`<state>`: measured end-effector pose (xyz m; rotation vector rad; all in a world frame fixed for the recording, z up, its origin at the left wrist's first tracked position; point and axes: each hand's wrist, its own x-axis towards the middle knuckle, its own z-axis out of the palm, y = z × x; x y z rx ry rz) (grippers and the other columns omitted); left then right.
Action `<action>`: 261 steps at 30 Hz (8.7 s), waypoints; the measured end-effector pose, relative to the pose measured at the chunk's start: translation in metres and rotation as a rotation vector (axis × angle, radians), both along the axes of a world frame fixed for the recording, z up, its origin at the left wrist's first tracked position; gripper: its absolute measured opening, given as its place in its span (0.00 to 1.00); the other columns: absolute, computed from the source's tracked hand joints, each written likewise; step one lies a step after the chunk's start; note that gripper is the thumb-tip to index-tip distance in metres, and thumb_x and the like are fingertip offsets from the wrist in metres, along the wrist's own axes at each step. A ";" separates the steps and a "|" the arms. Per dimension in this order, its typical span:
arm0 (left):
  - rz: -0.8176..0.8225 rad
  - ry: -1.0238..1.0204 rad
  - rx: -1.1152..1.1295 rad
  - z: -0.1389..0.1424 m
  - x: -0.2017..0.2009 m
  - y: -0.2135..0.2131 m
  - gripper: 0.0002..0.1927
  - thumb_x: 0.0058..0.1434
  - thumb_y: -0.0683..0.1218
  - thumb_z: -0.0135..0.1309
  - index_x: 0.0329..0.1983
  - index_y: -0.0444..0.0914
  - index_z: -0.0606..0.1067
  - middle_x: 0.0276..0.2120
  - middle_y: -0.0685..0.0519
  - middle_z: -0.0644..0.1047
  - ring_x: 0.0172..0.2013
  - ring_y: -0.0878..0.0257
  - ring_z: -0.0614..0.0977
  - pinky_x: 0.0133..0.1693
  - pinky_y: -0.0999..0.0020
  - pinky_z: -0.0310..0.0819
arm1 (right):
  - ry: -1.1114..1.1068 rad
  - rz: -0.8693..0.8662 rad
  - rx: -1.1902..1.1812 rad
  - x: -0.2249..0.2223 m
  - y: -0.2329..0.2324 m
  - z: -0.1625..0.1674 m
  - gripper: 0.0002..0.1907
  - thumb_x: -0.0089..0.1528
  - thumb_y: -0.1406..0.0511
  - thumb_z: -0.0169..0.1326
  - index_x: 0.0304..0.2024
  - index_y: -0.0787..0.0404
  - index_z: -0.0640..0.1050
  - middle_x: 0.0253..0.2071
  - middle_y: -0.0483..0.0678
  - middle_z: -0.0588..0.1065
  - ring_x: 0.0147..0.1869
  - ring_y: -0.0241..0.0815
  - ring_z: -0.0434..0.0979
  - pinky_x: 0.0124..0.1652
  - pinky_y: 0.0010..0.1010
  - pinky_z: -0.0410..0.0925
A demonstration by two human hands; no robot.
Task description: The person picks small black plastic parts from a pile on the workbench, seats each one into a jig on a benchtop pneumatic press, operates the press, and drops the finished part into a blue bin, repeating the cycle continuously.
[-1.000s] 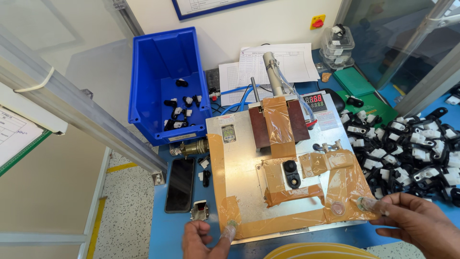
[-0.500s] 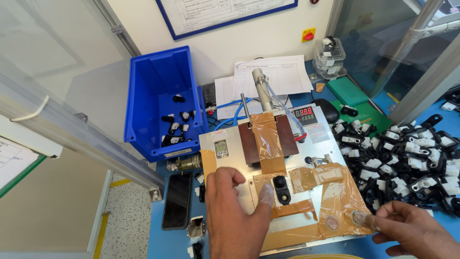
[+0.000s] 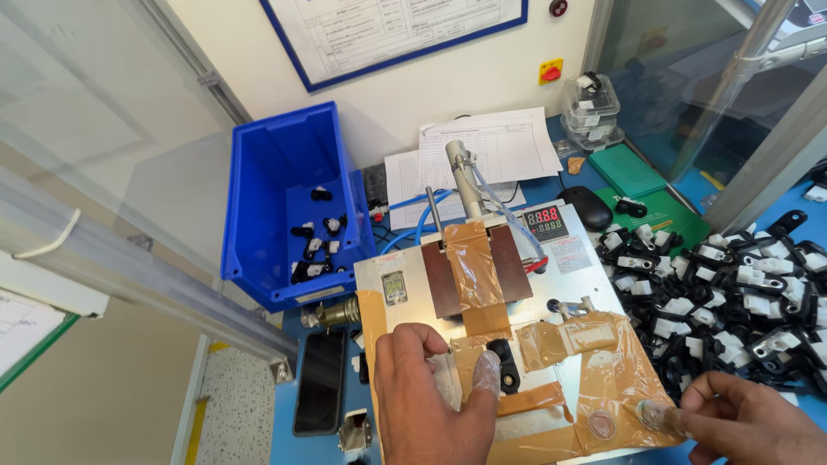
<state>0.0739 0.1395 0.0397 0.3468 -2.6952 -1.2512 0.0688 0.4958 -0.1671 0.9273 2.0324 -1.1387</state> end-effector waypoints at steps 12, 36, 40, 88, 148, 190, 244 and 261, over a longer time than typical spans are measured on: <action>0.015 -0.034 -0.016 -0.001 -0.006 -0.001 0.26 0.45 0.49 0.69 0.40 0.41 0.66 0.39 0.50 0.66 0.39 0.54 0.73 0.42 0.57 0.69 | -0.007 0.036 0.074 -0.003 -0.001 -0.005 0.25 0.53 0.56 0.77 0.34 0.67 0.76 0.19 0.51 0.73 0.19 0.41 0.67 0.22 0.33 0.62; 0.211 -0.156 -0.056 -0.115 0.046 -0.080 0.31 0.36 0.45 0.77 0.38 0.39 0.69 0.35 0.50 0.68 0.27 0.62 0.73 0.35 0.64 0.76 | 0.151 0.466 0.399 0.005 -0.042 0.045 0.41 0.42 0.35 0.72 0.35 0.60 0.77 0.30 0.48 0.73 0.32 0.40 0.80 0.34 0.29 0.74; 0.255 -0.316 -0.107 -0.145 0.076 -0.101 0.30 0.41 0.48 0.78 0.39 0.40 0.69 0.34 0.52 0.67 0.27 0.64 0.70 0.34 0.66 0.75 | 0.066 0.428 0.497 0.009 -0.066 0.060 0.46 0.41 0.34 0.72 0.37 0.66 0.75 0.29 0.53 0.72 0.30 0.45 0.81 0.33 0.33 0.74; 0.339 -0.366 0.226 -0.255 0.061 -0.129 0.34 0.33 0.47 0.79 0.40 0.40 0.70 0.27 0.53 0.72 0.25 0.65 0.74 0.31 0.65 0.76 | 0.171 -0.335 -0.074 0.031 -0.012 -0.010 0.19 0.62 0.63 0.69 0.48 0.65 0.76 0.36 0.54 0.75 0.36 0.46 0.74 0.31 0.42 0.72; 0.519 -0.407 0.415 -0.170 0.077 -0.098 0.29 0.43 0.45 0.78 0.37 0.37 0.67 0.28 0.53 0.65 0.23 0.65 0.64 0.27 0.67 0.66 | 0.104 0.212 0.458 0.014 -0.066 0.048 0.48 0.44 0.47 0.79 0.51 0.67 0.68 0.33 0.55 0.75 0.34 0.46 0.79 0.34 0.35 0.74; 0.539 -0.298 0.182 -0.181 0.075 -0.102 0.27 0.40 0.46 0.79 0.36 0.36 0.73 0.28 0.51 0.68 0.28 0.65 0.66 0.33 0.65 0.72 | 0.095 0.074 -0.041 0.006 -0.006 0.021 0.24 0.61 0.58 0.66 0.52 0.61 0.71 0.40 0.54 0.74 0.38 0.46 0.78 0.37 0.41 0.75; 0.446 -0.496 0.169 -0.174 0.073 -0.103 0.36 0.40 0.47 0.79 0.47 0.38 0.69 0.39 0.49 0.68 0.38 0.61 0.70 0.46 0.61 0.75 | 0.083 1.223 0.617 0.001 -0.189 0.247 0.40 0.65 0.45 0.50 0.76 0.21 0.50 0.35 0.45 0.84 0.39 0.42 0.86 0.45 0.38 0.77; 0.500 -0.262 0.218 -0.145 0.074 -0.097 0.32 0.44 0.51 0.75 0.47 0.37 0.71 0.42 0.45 0.70 0.41 0.58 0.72 0.48 0.60 0.72 | 0.023 1.346 0.761 0.010 -0.200 0.248 0.44 0.64 0.44 0.50 0.78 0.28 0.45 0.39 0.47 0.80 0.42 0.48 0.85 0.44 0.40 0.78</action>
